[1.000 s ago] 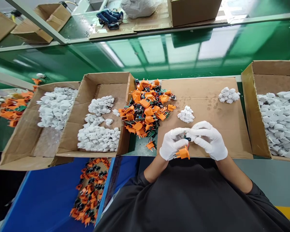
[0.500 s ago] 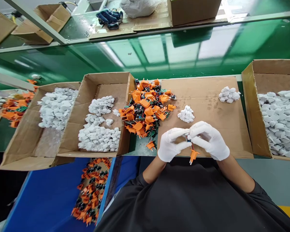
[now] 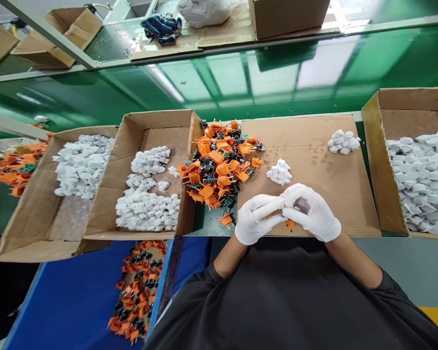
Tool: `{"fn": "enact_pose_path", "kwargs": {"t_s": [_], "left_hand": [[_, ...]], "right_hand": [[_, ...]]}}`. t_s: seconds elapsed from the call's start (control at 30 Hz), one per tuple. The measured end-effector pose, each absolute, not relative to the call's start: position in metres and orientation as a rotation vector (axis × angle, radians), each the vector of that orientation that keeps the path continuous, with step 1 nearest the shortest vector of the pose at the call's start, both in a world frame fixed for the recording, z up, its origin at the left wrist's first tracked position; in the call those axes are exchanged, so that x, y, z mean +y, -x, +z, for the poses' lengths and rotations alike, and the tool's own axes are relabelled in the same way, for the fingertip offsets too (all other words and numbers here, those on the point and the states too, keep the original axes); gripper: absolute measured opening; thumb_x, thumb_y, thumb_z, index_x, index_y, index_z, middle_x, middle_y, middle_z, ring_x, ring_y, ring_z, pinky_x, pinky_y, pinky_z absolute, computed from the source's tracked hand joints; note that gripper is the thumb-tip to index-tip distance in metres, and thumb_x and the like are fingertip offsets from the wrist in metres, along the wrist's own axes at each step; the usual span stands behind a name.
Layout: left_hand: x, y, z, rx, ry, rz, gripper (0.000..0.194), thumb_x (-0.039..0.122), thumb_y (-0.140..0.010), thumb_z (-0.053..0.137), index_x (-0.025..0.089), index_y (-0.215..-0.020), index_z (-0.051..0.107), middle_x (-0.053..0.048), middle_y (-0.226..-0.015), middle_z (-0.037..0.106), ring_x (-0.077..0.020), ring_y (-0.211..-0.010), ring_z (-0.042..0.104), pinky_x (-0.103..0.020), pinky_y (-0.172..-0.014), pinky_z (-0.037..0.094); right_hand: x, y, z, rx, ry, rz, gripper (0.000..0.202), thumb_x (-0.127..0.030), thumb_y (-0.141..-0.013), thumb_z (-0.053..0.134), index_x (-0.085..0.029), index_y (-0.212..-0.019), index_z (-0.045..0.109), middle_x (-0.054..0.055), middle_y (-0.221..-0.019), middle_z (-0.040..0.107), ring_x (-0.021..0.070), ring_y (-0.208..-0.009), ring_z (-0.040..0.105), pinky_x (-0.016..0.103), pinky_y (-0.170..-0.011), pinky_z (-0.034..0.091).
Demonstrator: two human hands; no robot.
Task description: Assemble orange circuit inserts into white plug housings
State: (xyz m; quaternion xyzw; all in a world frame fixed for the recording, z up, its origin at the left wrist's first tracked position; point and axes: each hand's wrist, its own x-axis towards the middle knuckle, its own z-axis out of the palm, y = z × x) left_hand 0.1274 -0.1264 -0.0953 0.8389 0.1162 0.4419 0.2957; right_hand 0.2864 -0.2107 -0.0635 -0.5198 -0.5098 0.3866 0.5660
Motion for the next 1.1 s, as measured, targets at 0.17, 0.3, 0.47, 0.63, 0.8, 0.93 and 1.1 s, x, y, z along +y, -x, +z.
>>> {"fn": "enact_pose_path", "kwargs": {"t_s": [0.17,0.3,0.47,0.63,0.8,0.93,1.1], "left_hand": [[-0.128,-0.127,-0.1,0.3,-2.184,1.182,0.05,0.019,-0.079,0.076,0.025,-0.127,0.062,-0.007,-0.107,0.075,-0.0198,-0.095,0.073,-0.03,-0.083,0.061],[-0.128,-0.125,-0.102,0.428,-2.087,1.116,0.044,0.022,-0.078,0.077,0.026,-0.121,0.067,-0.006,-0.106,0.076,-0.019,-0.091,0.073,-0.03,-0.081,0.06],[-0.131,-0.126,-0.106,0.578,-1.538,0.911,0.04,0.039,-0.076,0.078,0.025,-0.114,0.072,-0.007,-0.105,0.076,-0.0217,-0.093,0.072,-0.034,-0.085,0.058],[-0.135,-0.134,-0.108,0.574,-1.107,0.688,0.052,0.046,-0.067,0.084,0.022,-0.112,0.074,-0.007,-0.106,0.076,-0.0239,-0.094,0.07,-0.032,-0.083,0.056],[-0.134,-0.136,-0.106,0.498,-1.073,0.664,0.054,0.051,-0.057,0.088,0.018,-0.097,0.076,-0.006,-0.081,0.075,-0.0191,-0.073,0.067,-0.03,-0.072,0.054],[-0.13,-0.135,-0.103,0.359,-1.456,0.871,0.043,0.052,-0.063,0.085,0.021,-0.092,0.075,-0.006,-0.087,0.072,-0.0187,-0.079,0.066,-0.031,-0.072,0.054],[-0.122,-0.136,-0.097,0.247,-1.896,1.165,0.043,0.058,-0.072,0.075,0.026,-0.101,0.072,-0.004,-0.089,0.065,-0.018,-0.087,0.062,-0.033,-0.076,0.053]], "right_hand": [[-0.211,-0.278,-0.068,-1.172,1.293,0.789,0.014,-0.012,-0.079,0.062,-0.023,-0.081,0.055,0.001,-0.085,0.059,0.0114,-0.064,0.055,0.025,-0.054,0.048],[-0.214,-0.289,-0.069,-1.233,1.239,0.829,0.002,-0.021,-0.087,0.063,-0.022,-0.085,0.062,0.004,-0.091,0.066,0.0158,-0.078,0.065,0.029,-0.067,0.057],[-0.218,-0.305,-0.069,-1.412,1.24,0.708,0.028,-0.023,-0.089,0.063,-0.026,-0.117,0.065,0.009,-0.117,0.069,0.023,-0.109,0.066,0.039,-0.089,0.058],[-0.216,-0.296,-0.076,-1.461,1.33,0.48,0.024,-0.023,-0.086,0.069,-0.031,-0.109,0.071,0.007,-0.121,0.066,0.0229,-0.11,0.066,0.039,-0.096,0.057],[-0.217,-0.293,-0.08,-1.468,1.232,0.587,0.027,-0.03,-0.088,0.067,-0.032,-0.116,0.069,0.008,-0.126,0.063,0.0234,-0.113,0.064,0.04,-0.098,0.055],[-0.219,-0.29,-0.077,-1.217,1.13,0.804,0.031,-0.035,-0.083,0.074,-0.028,-0.112,0.065,0.007,-0.11,0.067,0.0211,-0.098,0.067,0.036,-0.082,0.059],[-0.22,-0.282,-0.071,-0.945,0.955,1.313,0.028,-0.032,-0.083,0.075,-0.023,-0.104,0.059,-0.001,-0.081,0.069,0.0126,-0.068,0.067,0.026,-0.062,0.057]]}}
